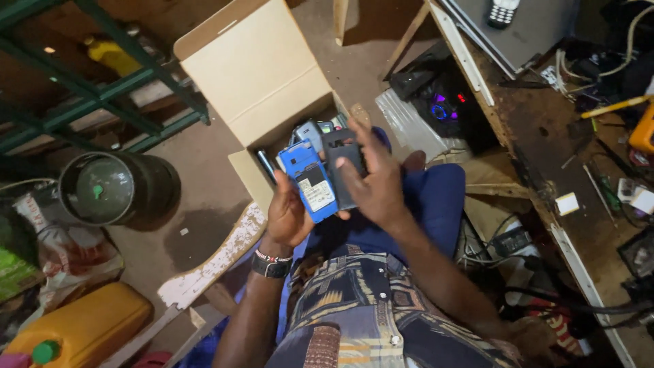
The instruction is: Sorting and organizing mobile phones and electronic components into a cardboard box on a repair bench.
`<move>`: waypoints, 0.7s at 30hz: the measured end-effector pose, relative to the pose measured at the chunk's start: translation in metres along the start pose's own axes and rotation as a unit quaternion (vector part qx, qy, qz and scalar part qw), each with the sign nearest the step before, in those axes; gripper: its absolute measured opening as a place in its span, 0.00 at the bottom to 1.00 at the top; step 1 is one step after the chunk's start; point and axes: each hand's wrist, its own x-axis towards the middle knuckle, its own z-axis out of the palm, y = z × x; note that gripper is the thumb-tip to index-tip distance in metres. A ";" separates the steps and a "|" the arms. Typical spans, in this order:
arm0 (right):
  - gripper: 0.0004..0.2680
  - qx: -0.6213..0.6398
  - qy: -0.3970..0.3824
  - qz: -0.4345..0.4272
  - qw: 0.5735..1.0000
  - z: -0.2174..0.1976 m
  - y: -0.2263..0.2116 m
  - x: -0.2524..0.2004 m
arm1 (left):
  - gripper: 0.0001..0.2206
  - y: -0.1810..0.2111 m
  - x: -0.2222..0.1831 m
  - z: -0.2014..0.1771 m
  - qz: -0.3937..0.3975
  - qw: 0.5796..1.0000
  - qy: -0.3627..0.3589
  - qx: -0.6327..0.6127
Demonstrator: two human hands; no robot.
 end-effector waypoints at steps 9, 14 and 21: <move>0.21 0.096 -0.071 0.095 0.988 0.014 -0.010 -0.021 | 0.15 -0.008 0.004 -0.017 0.036 0.957 0.244 0.155; 0.20 0.060 -0.052 0.101 0.992 0.023 0.005 -0.037 | 0.14 -0.006 0.002 -0.007 0.042 0.960 0.242 0.133; 0.16 0.035 -0.040 0.095 0.994 0.023 0.021 -0.047 | 0.11 -0.016 -0.001 -0.027 0.023 0.958 0.254 0.132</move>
